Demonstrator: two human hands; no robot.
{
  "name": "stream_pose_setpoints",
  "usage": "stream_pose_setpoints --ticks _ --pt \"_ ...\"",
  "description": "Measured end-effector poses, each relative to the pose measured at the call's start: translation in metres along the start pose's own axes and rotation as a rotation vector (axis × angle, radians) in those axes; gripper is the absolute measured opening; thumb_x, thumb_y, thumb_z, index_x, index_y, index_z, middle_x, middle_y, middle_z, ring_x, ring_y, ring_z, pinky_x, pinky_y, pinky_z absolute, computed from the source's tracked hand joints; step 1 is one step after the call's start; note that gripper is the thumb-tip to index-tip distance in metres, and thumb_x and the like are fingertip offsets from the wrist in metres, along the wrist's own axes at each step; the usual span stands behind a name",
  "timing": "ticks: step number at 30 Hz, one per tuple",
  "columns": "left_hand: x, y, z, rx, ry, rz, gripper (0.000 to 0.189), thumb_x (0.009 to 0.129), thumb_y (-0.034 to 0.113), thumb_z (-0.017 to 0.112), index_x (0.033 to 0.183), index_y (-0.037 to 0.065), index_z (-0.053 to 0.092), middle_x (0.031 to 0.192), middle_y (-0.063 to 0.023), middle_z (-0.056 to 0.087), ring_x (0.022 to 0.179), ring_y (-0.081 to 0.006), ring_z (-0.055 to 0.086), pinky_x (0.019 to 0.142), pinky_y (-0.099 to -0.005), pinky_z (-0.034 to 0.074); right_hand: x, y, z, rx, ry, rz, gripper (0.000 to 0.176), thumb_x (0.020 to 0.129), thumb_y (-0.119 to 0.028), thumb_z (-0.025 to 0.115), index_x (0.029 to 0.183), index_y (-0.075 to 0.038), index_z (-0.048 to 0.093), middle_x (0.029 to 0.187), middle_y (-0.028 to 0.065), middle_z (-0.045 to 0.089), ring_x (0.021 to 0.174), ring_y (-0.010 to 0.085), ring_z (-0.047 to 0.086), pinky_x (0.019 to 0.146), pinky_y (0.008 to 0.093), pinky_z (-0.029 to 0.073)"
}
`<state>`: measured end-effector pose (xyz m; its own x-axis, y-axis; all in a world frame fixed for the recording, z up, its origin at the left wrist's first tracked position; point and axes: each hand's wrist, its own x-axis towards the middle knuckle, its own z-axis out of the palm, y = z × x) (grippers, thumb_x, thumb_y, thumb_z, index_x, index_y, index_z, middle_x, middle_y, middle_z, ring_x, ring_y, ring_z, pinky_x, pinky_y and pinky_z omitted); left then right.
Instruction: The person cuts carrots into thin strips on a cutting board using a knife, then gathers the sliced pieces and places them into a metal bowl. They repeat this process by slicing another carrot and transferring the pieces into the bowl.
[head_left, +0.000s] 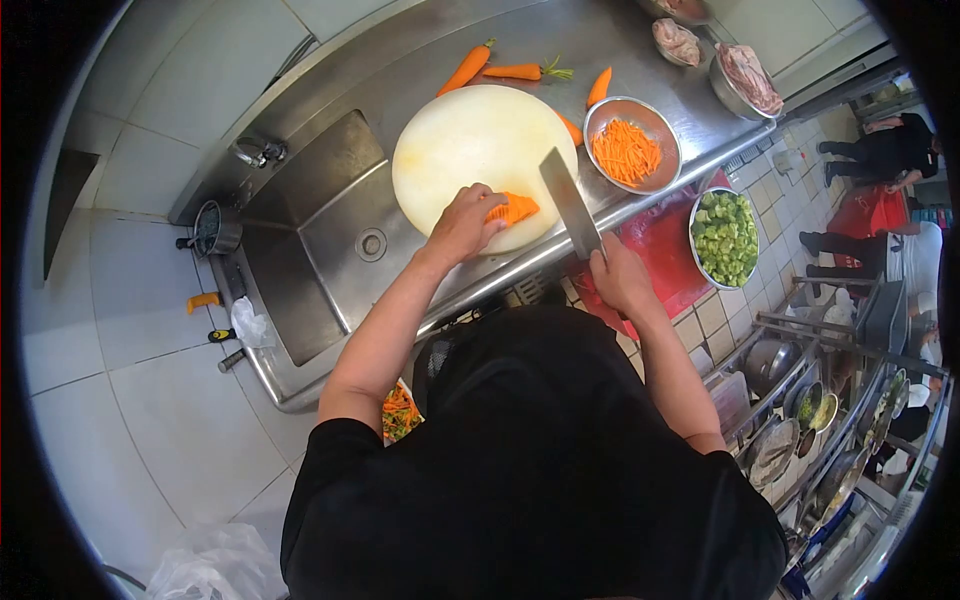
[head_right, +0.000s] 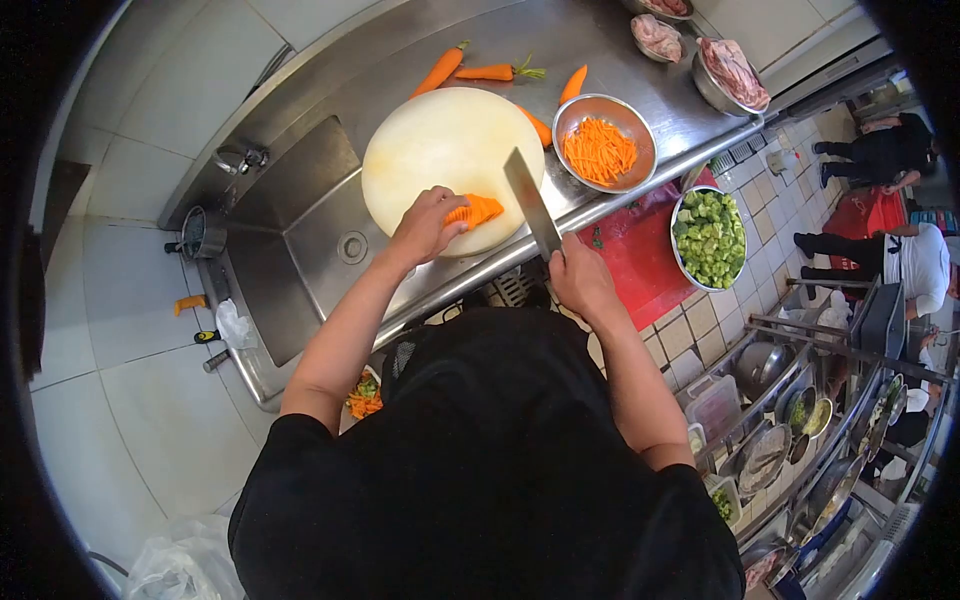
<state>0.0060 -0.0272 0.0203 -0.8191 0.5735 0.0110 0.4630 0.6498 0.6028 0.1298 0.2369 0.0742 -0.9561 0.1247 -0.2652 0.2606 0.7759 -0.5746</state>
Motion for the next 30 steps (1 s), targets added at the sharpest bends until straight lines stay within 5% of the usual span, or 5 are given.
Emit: stream_pose_setpoints --ticks 6,15,22,30 --pt "0.002 0.012 0.03 0.075 0.059 -0.041 0.024 0.093 0.021 0.066 0.116 0.013 0.07 0.11 -0.0112 0.062 0.104 -0.0312 0.06 0.09 -0.041 0.052 0.011 -0.055 -0.022 -0.191 -0.151 -0.077 0.021 0.094 -0.012 0.048 0.105 0.006 0.05 0.087 0.0325 0.066 0.091 0.0497 0.064 0.081 0.0571 0.05" --pt "-0.001 0.02 0.034 0.113 0.074 -0.075 0.022 0.093 0.018 0.06 0.112 0.014 0.069 0.108 -0.0111 0.059 0.107 -0.0302 0.059 0.088 -0.0417 0.053 0.04 -0.073 -0.023 -0.438 -0.331 -0.093 0.02 0.092 -0.008 0.046 0.107 0.005 0.049 0.093 0.031 0.068 0.094 0.0445 0.069 0.083 0.0538 0.053" --pt "-0.001 0.021 0.042 0.134 0.13 -0.09 0.022 0.092 0.018 0.064 0.112 0.014 0.071 0.106 -0.0108 0.061 0.103 -0.0306 0.06 0.087 -0.0415 0.053 0.024 -0.037 0.02 -0.377 -0.279 -0.057 0.019 0.094 -0.007 0.044 0.109 0.005 0.044 0.09 0.0316 0.068 0.088 0.0457 0.069 0.078 0.0536 0.055" --pt "0.001 0.032 0.032 0.153 0.027 -0.143 0.025 0.09 0.009 0.058 0.112 0.012 0.069 0.113 -0.0119 0.059 0.11 -0.03 0.058 0.09 -0.0404 0.053 0.045 -0.078 -0.017 -0.444 -0.414 -0.086 0.023 0.094 -0.009 0.044 0.113 0.005 0.045 0.097 0.0336 0.068 0.095 0.0461 0.068 0.085 0.0521 0.054"
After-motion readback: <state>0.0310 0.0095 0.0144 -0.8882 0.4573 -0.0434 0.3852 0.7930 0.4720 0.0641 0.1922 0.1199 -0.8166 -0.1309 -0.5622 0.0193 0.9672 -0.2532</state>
